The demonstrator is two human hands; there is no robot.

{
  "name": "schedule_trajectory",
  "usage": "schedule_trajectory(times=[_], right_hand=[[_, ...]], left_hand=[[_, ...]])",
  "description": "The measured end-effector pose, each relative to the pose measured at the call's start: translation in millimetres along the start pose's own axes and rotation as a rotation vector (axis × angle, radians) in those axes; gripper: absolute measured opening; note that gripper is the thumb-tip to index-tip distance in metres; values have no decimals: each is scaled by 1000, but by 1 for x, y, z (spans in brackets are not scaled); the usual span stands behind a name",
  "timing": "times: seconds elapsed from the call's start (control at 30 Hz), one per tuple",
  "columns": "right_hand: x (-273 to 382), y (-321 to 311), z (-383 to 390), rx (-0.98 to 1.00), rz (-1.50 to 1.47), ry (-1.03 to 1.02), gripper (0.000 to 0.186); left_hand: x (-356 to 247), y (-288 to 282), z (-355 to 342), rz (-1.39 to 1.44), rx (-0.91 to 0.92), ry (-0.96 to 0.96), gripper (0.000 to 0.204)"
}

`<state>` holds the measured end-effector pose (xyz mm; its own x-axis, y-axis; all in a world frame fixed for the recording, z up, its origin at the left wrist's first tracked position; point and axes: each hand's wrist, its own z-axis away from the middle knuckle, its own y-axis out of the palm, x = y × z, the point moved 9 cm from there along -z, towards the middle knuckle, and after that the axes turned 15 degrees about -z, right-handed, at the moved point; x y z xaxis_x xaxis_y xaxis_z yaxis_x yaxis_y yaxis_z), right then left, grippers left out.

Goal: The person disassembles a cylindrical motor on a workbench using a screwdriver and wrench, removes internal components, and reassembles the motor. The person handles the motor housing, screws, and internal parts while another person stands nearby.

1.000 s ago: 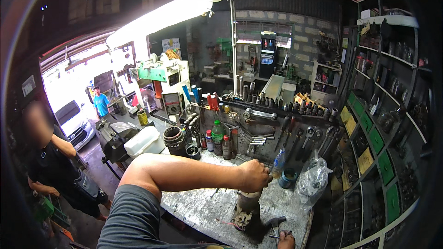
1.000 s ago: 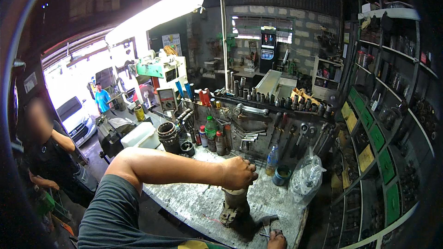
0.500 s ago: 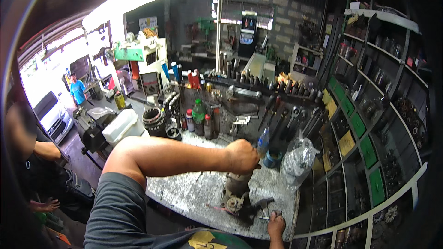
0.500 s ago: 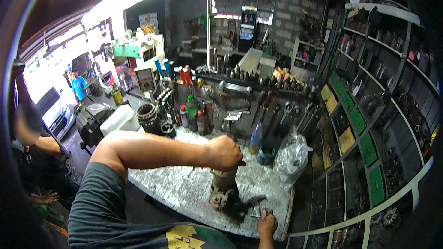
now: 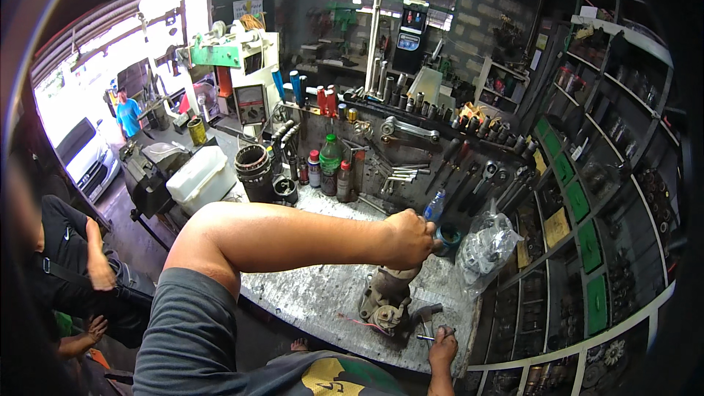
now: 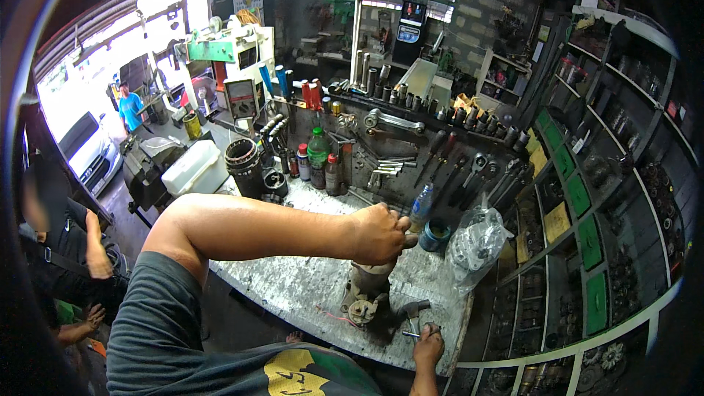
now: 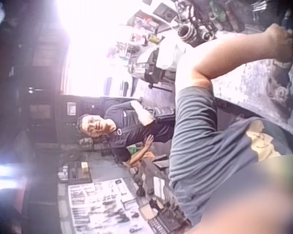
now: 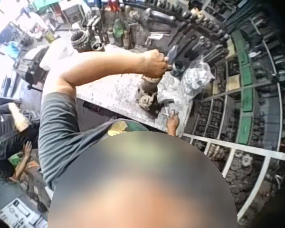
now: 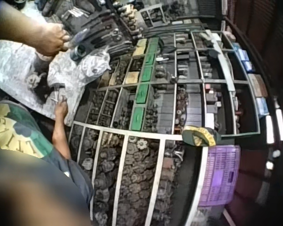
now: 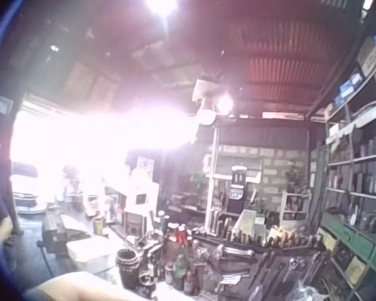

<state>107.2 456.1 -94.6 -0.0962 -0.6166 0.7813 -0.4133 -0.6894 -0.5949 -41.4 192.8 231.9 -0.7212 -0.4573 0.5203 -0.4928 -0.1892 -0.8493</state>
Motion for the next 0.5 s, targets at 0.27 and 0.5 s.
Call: schedule_trajectory(times=[0.27,0.5], right_hand=[[0,1,-1,16,10,-3,30],[7,0,0,24,-7,-27,32]], left_hand=[[-1,1,-4,38,38,60,25],[-3,15,-6,142,332,44,38]])
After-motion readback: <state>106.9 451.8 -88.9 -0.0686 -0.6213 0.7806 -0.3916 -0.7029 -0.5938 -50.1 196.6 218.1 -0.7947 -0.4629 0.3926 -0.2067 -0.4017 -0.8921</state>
